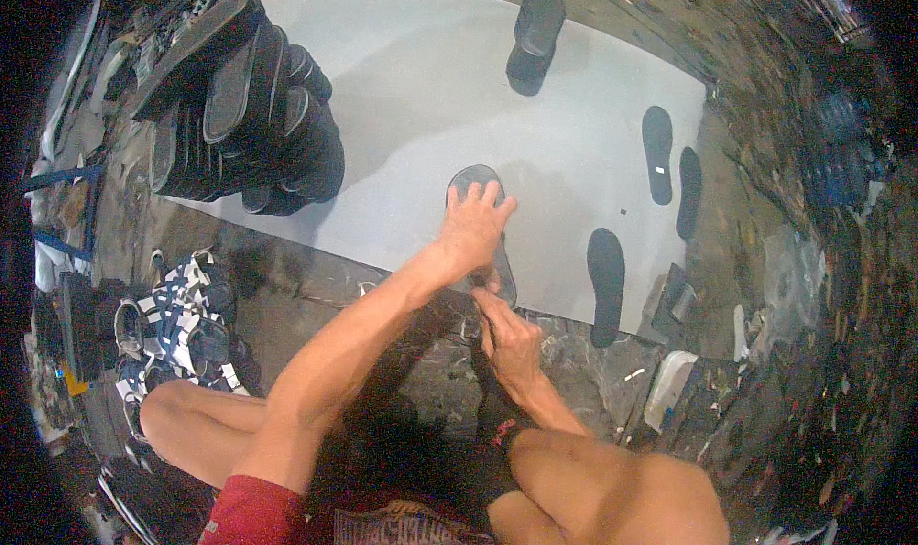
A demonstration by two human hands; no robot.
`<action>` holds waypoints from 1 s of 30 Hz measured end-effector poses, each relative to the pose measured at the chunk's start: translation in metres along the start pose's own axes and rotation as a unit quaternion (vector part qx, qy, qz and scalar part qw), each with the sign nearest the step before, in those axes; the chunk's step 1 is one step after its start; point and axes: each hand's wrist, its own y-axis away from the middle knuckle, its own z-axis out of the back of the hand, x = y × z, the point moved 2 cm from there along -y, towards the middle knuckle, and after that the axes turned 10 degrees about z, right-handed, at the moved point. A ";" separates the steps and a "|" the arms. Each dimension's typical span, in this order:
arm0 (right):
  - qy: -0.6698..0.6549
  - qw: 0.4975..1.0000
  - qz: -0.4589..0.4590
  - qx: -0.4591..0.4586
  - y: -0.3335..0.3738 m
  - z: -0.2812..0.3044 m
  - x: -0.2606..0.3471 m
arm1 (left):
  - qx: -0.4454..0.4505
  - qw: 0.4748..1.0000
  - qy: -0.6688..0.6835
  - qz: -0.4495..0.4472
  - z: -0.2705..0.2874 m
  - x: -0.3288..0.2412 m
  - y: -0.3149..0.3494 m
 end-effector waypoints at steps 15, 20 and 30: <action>-0.029 0.996 -0.075 0.040 0.021 0.039 0.017 | 0.049 0.999 0.005 0.007 0.008 0.002 0.001; -0.022 0.990 -0.136 0.030 0.011 0.055 -0.020 | 0.043 0.999 0.016 -0.002 0.005 0.006 0.005; -0.246 0.926 -0.288 -0.005 -0.027 0.042 -0.065 | -0.102 0.961 0.251 0.063 -0.028 0.005 0.082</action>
